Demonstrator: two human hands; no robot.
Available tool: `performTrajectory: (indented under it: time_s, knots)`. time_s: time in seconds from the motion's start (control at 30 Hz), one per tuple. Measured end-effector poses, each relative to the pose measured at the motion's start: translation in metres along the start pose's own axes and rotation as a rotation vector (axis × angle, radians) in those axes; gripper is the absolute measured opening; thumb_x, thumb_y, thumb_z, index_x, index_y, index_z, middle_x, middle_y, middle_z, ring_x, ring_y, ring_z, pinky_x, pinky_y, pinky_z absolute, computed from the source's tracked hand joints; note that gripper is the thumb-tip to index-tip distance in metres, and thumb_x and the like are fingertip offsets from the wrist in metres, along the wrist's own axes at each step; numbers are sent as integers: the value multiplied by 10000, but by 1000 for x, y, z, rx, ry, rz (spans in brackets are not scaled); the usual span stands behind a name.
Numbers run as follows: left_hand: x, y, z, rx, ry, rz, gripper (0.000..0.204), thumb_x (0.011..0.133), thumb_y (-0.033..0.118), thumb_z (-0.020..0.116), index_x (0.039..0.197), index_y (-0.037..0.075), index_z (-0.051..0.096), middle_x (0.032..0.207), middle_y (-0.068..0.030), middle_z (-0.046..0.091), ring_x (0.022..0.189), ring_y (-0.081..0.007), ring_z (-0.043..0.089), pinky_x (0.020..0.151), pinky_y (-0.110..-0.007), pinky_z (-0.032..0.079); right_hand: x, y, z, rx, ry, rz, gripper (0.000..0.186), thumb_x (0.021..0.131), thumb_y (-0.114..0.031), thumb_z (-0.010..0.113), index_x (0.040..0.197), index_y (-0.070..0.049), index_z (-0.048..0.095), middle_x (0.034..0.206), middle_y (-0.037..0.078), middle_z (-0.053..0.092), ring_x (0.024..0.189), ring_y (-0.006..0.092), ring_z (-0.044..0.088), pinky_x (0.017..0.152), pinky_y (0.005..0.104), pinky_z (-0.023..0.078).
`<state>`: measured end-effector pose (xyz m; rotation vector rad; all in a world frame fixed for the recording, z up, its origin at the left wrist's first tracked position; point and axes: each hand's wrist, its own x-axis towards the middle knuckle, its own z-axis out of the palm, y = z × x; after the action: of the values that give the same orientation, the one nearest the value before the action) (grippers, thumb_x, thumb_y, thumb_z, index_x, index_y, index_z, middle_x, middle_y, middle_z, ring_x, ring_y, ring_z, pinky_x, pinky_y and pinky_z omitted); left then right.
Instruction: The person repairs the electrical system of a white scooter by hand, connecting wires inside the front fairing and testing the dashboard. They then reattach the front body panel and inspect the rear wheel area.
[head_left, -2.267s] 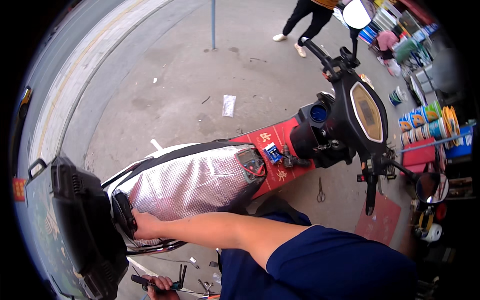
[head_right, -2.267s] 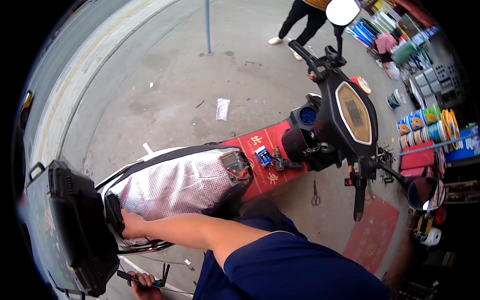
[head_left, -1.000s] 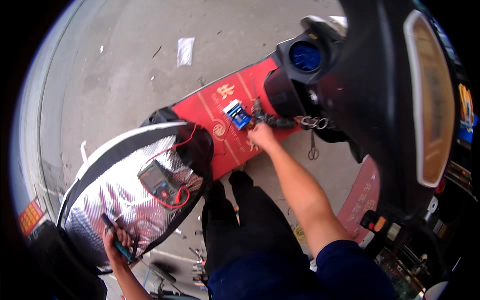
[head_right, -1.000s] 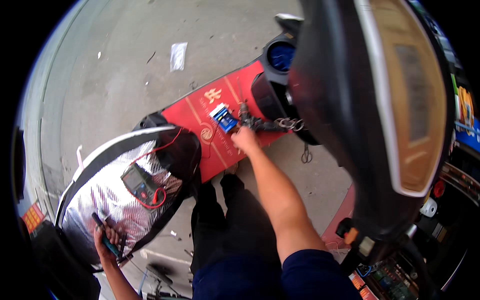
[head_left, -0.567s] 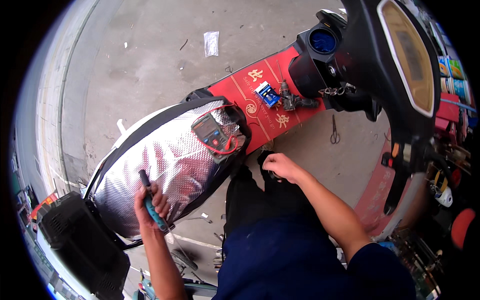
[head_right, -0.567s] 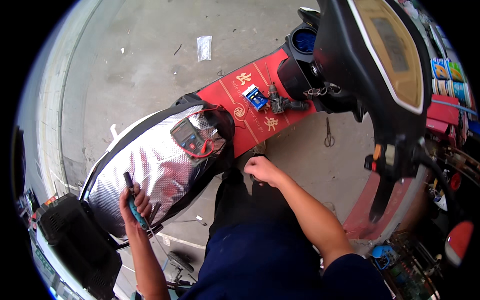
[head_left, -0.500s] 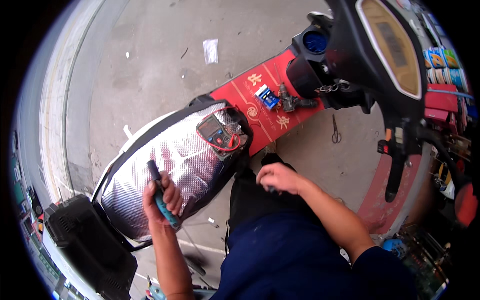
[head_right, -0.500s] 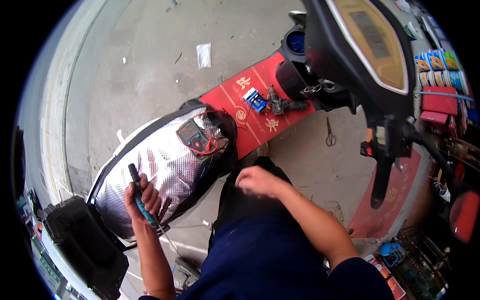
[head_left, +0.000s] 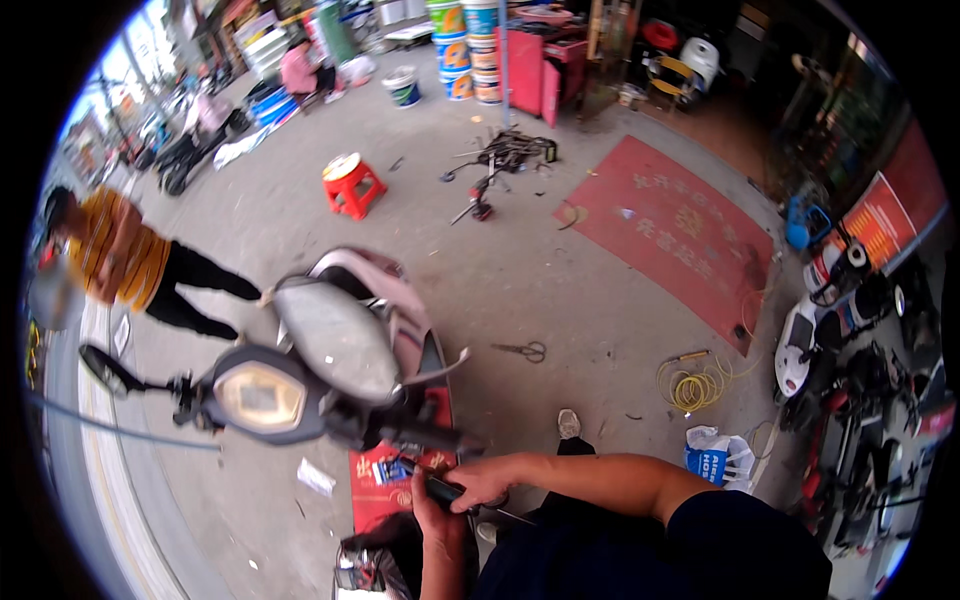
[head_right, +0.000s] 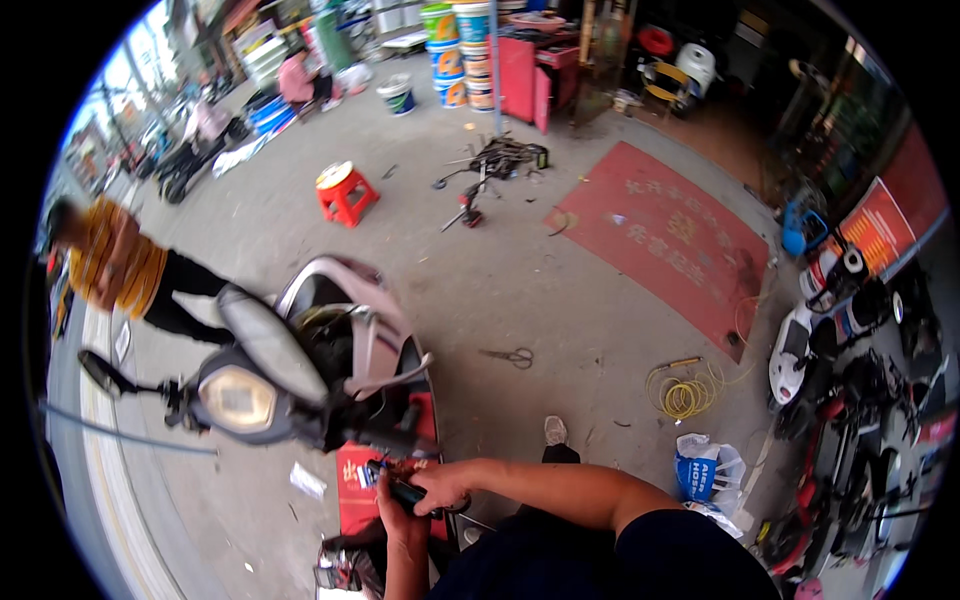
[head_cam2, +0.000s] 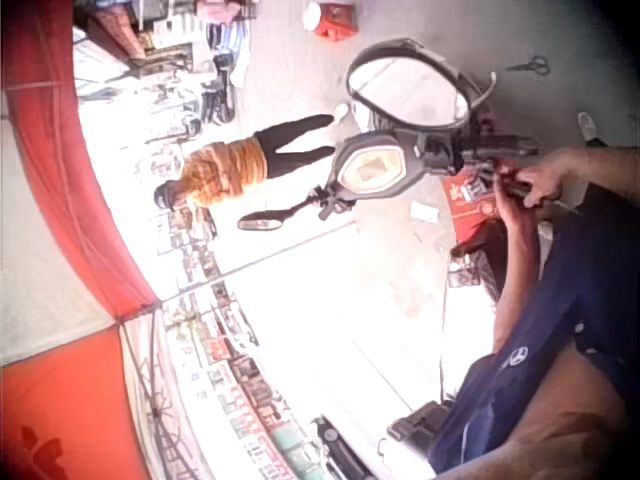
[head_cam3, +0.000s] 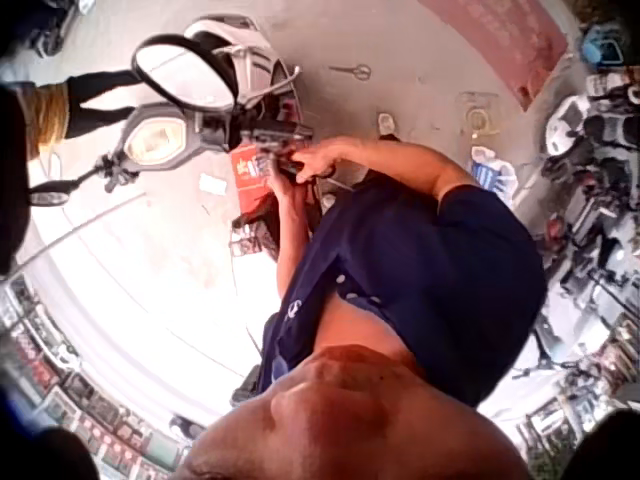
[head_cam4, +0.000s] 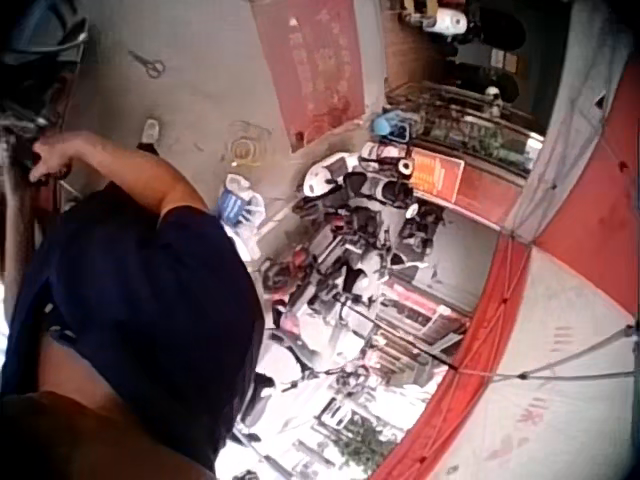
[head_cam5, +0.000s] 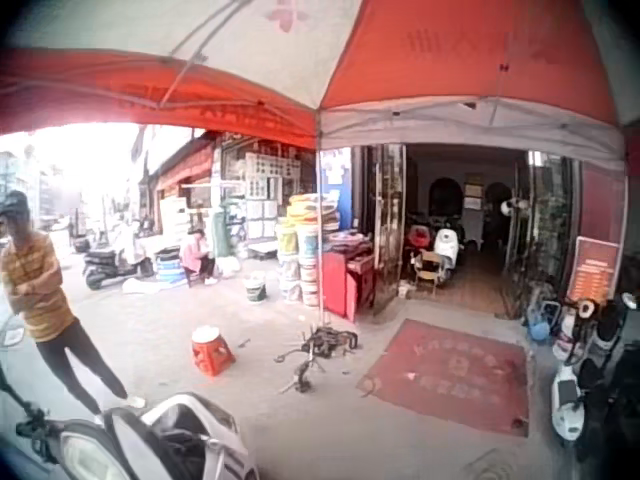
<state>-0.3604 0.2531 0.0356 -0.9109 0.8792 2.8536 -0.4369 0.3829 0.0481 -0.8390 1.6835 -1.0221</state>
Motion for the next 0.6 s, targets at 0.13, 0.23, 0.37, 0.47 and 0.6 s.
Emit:
performTrajectory:
  time_s: [0.13,0.23,0.37,0.47,0.6]
  knots:
    - [69,-62,47,-83,-260,-101,303,928,375,526,1014,102,625,975,-76,661,955,-229,603,884,-387,465,-65,44,-96,-17,-58,-14,366,859,-319,628,1001,15,582,898,150,613,818,266,579,741,387,467]
    - [106,-79,147,-69,-230,-131,376,939,425,483,1028,84,612,978,-86,647,950,-240,584,916,-392,444,-101,71,-164,155,146,-42,303,873,-273,621,971,10,580,858,112,606,781,189,574,703,353,469]
    - [158,-99,258,337,-256,-80,399,943,379,525,1137,34,575,1043,-106,629,982,-225,591,878,-365,460,-175,80,-253,639,415,-86,241,936,-205,565,1095,-30,517,882,60,625,582,91,499,495,253,403]
    - [199,-108,293,938,-233,187,355,935,268,580,1153,-12,568,981,-92,652,863,-185,628,777,-299,494,-229,106,-320,997,567,-74,276,953,-241,556,1143,-48,501,907,104,649,479,79,475,440,232,370]
    - [247,-114,224,1403,4,110,258,868,247,611,921,-4,632,755,-77,637,701,-141,599,629,-280,472,-266,167,-391,1114,937,-31,262,938,-296,571,1070,-79,509,916,110,688,415,48,383,380,204,299]
